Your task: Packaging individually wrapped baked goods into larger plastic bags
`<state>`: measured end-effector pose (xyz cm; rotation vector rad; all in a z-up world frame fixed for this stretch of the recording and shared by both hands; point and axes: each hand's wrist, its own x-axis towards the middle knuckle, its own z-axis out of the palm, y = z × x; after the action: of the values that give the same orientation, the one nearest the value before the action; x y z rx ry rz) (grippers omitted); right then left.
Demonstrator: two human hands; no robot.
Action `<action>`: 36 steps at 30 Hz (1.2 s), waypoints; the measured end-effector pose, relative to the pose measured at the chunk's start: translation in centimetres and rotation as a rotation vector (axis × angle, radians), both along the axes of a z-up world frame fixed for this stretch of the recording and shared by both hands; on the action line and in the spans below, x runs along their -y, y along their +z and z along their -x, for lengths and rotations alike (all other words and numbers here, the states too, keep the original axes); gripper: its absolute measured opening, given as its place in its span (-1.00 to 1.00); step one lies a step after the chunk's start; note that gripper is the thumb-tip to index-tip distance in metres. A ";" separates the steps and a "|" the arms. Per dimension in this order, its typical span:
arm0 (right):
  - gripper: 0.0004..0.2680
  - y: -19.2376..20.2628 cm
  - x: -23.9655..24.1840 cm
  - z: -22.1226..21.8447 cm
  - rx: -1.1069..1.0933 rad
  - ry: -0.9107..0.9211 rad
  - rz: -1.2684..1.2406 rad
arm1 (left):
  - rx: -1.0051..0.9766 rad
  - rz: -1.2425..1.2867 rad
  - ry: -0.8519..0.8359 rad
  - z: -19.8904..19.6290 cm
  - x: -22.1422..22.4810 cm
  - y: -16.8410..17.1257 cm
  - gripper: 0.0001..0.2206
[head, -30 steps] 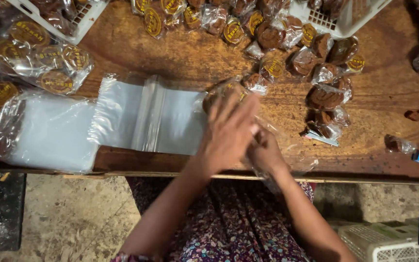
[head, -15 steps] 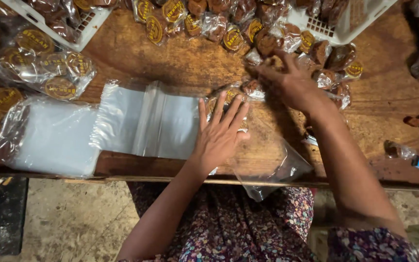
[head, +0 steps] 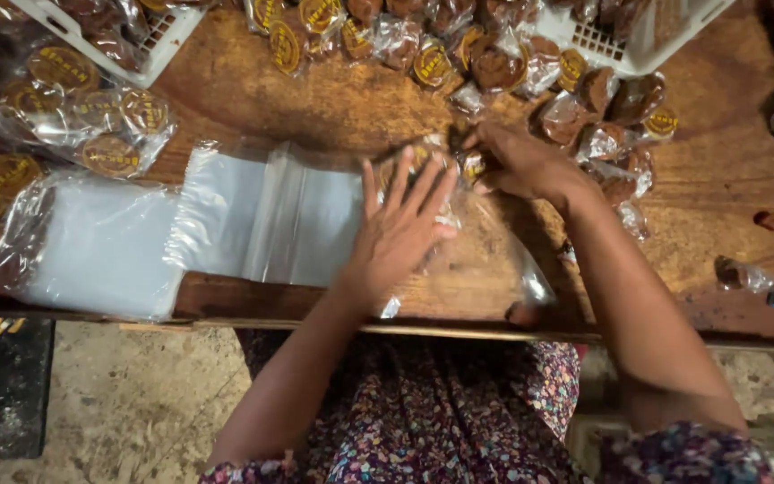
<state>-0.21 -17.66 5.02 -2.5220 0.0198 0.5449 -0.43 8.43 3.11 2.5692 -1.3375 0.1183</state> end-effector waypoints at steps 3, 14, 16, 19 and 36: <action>-0.43 -2.8 0.4 2.0 0.146 0.011 0.173 | 0.047 -0.032 0.018 -2.8 0.5 -1.0 -0.30; -0.53 -4.4 0.6 11.0 0.442 -0.222 0.169 | 0.027 0.472 -0.146 7.3 2.1 0.9 -0.30; -0.56 1.5 -1.3 12.0 0.507 -0.310 -0.045 | 0.082 0.560 -0.225 9.8 2.5 -0.2 -0.29; -0.57 6.6 -1.3 15.1 0.340 -0.598 -0.221 | 0.172 0.522 -0.120 10.0 1.4 1.6 -0.91; -0.76 -2.1 -12.3 13.7 -0.008 -1.123 -1.123 | 0.139 0.536 -0.003 12.9 1.4 1.4 -0.50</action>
<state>-13.92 -5.39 2.94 -1.1151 0.8183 0.0207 -13.31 7.05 4.55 2.1334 -1.1559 0.5794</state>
